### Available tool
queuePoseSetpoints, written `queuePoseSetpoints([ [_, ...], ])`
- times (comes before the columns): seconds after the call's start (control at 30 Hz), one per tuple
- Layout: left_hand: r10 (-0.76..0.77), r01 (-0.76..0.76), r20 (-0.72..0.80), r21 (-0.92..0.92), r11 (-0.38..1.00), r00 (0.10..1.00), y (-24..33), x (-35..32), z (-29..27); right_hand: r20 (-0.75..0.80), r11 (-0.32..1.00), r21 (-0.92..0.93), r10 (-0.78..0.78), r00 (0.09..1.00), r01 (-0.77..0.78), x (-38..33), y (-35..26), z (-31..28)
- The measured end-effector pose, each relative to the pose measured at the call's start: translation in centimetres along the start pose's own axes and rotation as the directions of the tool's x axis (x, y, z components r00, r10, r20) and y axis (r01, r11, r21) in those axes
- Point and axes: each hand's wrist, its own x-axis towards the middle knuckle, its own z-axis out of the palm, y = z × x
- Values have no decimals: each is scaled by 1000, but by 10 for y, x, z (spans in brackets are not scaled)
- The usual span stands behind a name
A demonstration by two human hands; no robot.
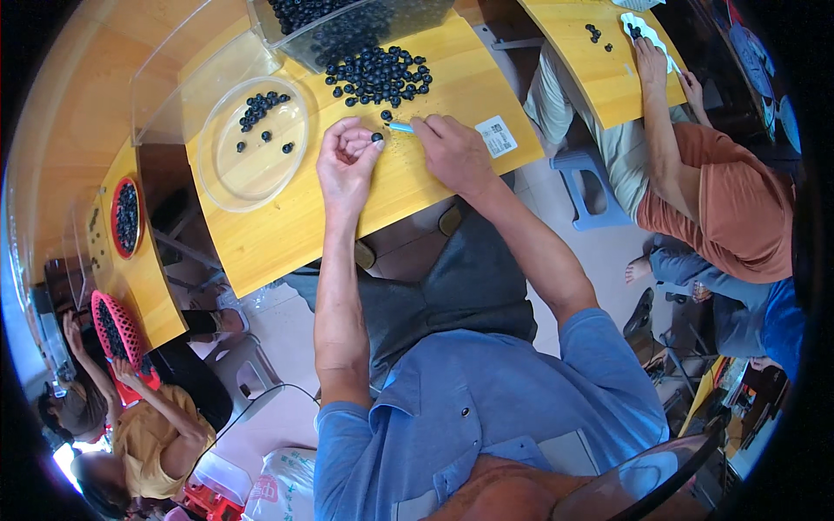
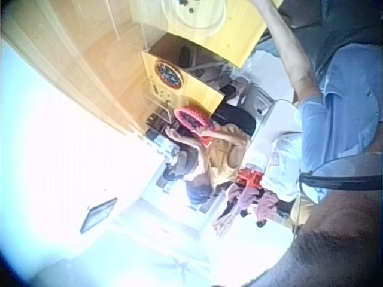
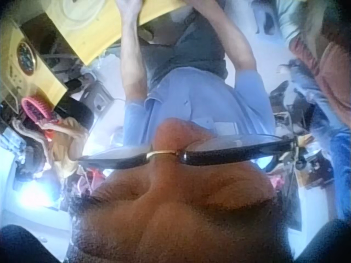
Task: The person takes off eyeglasses, scoops small black items from a container onto the table, and pierces them individually using a handheld tool before placing them onto a round clear plate.
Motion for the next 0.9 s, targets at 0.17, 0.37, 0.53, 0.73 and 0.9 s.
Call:
queuePoseSetpoints([
  [0.17, 73, -71, -15, 141, 987, 997, 0, -1, -6, -20, 1000, 24, -10, 1000, 11, 4, -3, 3],
  [0.37, 181, -173, -50, 133, 976, 982, -7, -2, -1, -23, 1000, 9, 13, 1000, -13, -3, 1, 4],
  [0.53, 262, -237, -86, 232, 943, 961, 6, -4, -13, -13, 999, 29, 25, 1000, -24, -3, 0, 2],
  [0.73, 646, -292, -116, 823, 488, 754, 65, 14, -62, -31, 999, 38, 11, 999, -10, 1, 0, 2],
  [0.9, 592, -476, 11, 606, 637, 806, 102, -28, -49, -22, 1000, 8, 7, 1000, -7, 2, 2, 5],
])
